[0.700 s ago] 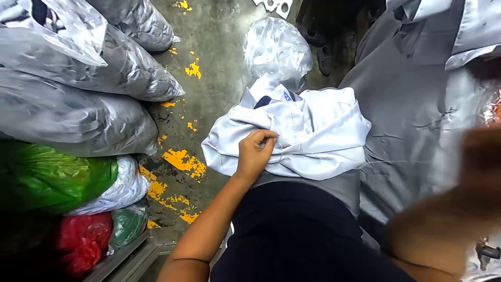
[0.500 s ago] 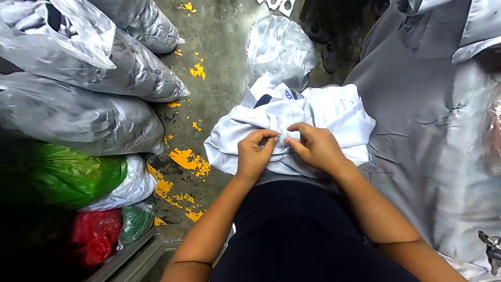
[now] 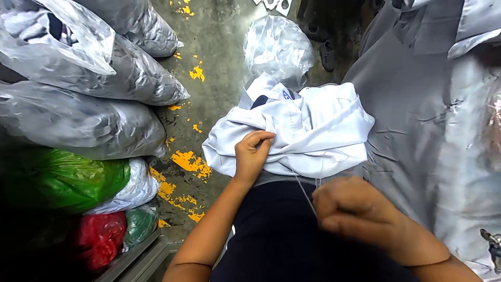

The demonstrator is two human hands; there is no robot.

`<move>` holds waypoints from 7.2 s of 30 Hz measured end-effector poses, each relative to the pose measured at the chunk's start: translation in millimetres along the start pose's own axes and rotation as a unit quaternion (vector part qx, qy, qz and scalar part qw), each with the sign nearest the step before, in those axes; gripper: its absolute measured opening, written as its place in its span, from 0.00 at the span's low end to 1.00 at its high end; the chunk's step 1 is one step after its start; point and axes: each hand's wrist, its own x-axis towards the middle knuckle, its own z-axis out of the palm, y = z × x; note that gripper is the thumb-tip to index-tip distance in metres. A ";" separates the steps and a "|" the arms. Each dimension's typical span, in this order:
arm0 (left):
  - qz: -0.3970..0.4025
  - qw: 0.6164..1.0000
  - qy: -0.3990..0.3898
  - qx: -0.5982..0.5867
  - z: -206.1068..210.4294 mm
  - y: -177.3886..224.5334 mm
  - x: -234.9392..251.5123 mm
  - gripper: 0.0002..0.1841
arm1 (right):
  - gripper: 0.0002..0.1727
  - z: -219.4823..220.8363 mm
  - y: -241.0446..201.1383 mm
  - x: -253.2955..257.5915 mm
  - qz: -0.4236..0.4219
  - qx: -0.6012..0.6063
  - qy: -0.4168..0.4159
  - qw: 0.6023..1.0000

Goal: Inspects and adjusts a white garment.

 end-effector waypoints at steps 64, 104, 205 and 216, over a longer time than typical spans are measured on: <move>-0.013 0.997 0.035 -0.062 4.0 2.5 0.8 0.09 | 0.10 -7.7 97.4 40.4 0.267 -0.279 0.157 0.909; -0.078 0.990 0.028 -0.111 7.0 -6.4 5.5 0.09 | 0.09 4.0 104.7 39.7 0.252 -0.124 0.183 0.942; -0.147 0.955 0.027 -0.255 0.8 22.5 8.6 0.10 | 0.08 -8.6 97.8 35.7 0.132 -0.274 0.273 0.913; -0.149 0.954 0.027 -0.261 0.9 21.8 7.8 0.10 | 0.07 -7.5 97.9 35.3 0.127 -0.279 0.275 0.911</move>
